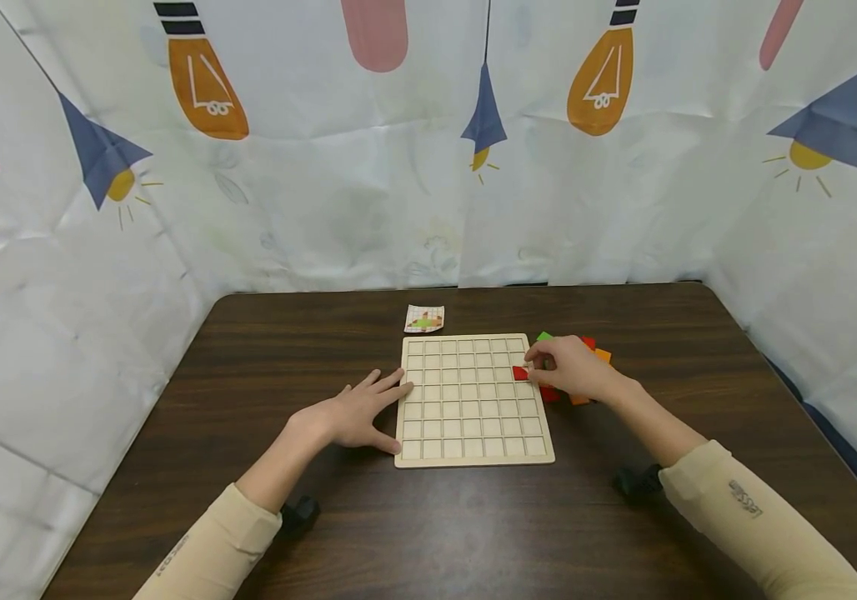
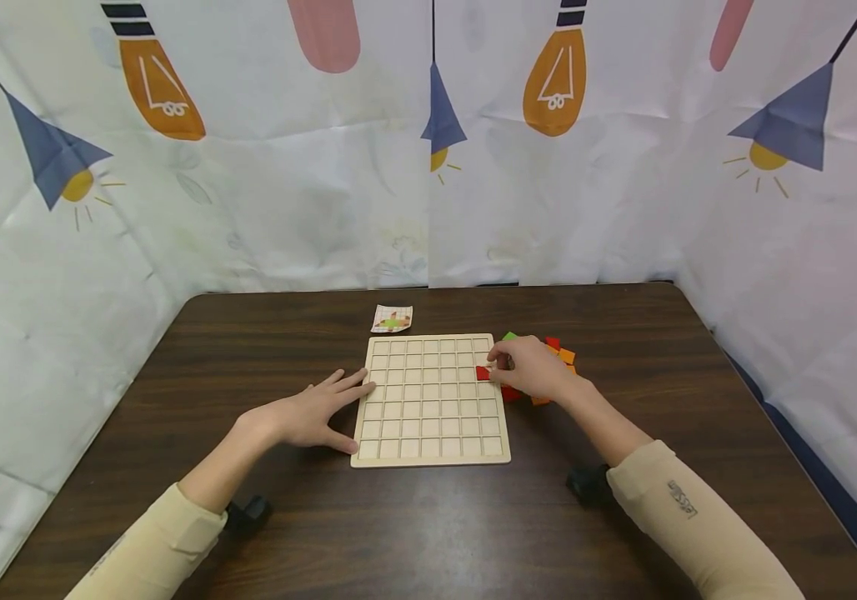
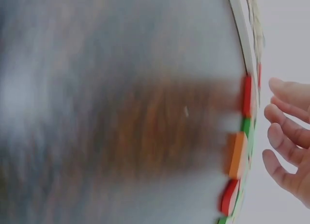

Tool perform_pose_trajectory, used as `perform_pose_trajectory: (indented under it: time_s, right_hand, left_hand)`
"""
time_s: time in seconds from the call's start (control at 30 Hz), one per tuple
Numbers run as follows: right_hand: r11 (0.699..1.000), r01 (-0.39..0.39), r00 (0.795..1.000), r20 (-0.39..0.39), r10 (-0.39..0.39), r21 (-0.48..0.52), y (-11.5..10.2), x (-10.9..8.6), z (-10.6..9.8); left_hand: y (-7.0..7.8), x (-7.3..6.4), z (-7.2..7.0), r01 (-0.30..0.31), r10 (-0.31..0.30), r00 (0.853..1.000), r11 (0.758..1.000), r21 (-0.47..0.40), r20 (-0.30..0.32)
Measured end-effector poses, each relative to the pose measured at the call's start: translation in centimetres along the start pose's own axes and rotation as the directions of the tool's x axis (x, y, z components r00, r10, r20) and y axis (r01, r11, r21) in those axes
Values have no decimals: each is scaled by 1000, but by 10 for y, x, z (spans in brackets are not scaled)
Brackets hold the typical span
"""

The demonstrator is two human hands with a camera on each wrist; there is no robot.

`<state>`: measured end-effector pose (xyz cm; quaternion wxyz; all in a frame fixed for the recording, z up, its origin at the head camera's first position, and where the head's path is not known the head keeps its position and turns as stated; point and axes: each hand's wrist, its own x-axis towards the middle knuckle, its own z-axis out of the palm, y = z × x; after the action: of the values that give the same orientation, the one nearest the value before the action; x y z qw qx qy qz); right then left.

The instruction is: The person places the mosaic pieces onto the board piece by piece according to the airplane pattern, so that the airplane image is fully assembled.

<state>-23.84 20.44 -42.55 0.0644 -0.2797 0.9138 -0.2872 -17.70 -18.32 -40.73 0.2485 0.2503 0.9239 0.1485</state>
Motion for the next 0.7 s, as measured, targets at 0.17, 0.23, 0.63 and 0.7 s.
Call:
perform_pose_trajectory:
  time_s: [0.17,0.23,0.63,0.7]
  right_hand:
    - [999,-41,997,-64,42,15,21,-10,-14]
    - [998,-61,995,-84,62,22,30,-15,-21]
    - [983,-180,969,-165,184,40,63,-40,-42]
    - [981,-189,966,-172,192,36,67,-43,-44]
  left_hand:
    - [2,0,-1,1,-1,1000,1000,2,0]
    - [3,0,-1,0,0,1000,1000,2,0]
    - [2,0,0,-3,3,1000,1000,2,1]
    - [3,0,0,-3,3,1000,1000,4,-1]
